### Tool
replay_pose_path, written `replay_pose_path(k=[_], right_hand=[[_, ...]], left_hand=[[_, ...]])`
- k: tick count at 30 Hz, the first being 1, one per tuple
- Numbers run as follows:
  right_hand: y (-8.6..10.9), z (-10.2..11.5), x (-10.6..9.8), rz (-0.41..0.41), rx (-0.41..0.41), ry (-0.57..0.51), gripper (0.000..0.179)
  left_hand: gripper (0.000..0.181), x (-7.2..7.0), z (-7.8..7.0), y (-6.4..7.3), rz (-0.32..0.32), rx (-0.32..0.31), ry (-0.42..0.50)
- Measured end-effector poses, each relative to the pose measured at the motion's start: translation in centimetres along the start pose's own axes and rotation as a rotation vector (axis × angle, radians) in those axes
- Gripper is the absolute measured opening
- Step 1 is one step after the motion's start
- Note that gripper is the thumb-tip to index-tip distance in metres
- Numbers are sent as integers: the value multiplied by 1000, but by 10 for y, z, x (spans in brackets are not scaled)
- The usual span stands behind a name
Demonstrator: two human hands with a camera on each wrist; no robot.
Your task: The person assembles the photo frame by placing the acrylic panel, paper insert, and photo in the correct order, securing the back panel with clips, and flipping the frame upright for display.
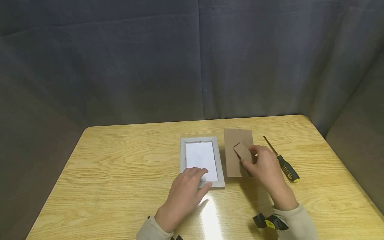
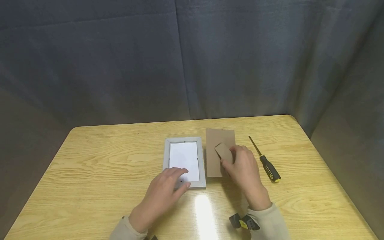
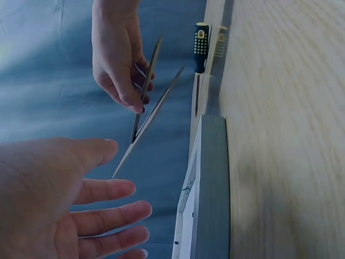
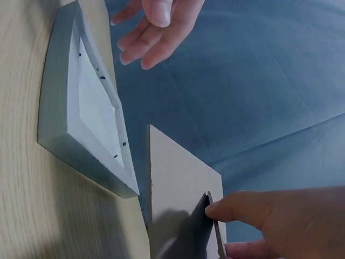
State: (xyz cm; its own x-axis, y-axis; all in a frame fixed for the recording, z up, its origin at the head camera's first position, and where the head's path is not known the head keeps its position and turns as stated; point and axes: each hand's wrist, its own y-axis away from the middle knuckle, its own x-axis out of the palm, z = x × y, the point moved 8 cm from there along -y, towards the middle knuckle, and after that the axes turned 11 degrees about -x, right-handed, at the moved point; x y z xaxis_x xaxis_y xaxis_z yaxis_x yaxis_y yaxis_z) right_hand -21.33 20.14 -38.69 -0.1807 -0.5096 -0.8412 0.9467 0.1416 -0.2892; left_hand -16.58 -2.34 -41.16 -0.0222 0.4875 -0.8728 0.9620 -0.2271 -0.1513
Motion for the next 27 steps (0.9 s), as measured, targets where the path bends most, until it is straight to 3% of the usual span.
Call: replay_pose_path(k=[10,27], right_hand=[[-1,9,2,-28,-19,-20,40],[-3,25,21,-9,-40,-43,41]], left_hand=[[38,-5,11,-4,-12,-31,9],[36,-16,25,-10,-68,-71,-5]])
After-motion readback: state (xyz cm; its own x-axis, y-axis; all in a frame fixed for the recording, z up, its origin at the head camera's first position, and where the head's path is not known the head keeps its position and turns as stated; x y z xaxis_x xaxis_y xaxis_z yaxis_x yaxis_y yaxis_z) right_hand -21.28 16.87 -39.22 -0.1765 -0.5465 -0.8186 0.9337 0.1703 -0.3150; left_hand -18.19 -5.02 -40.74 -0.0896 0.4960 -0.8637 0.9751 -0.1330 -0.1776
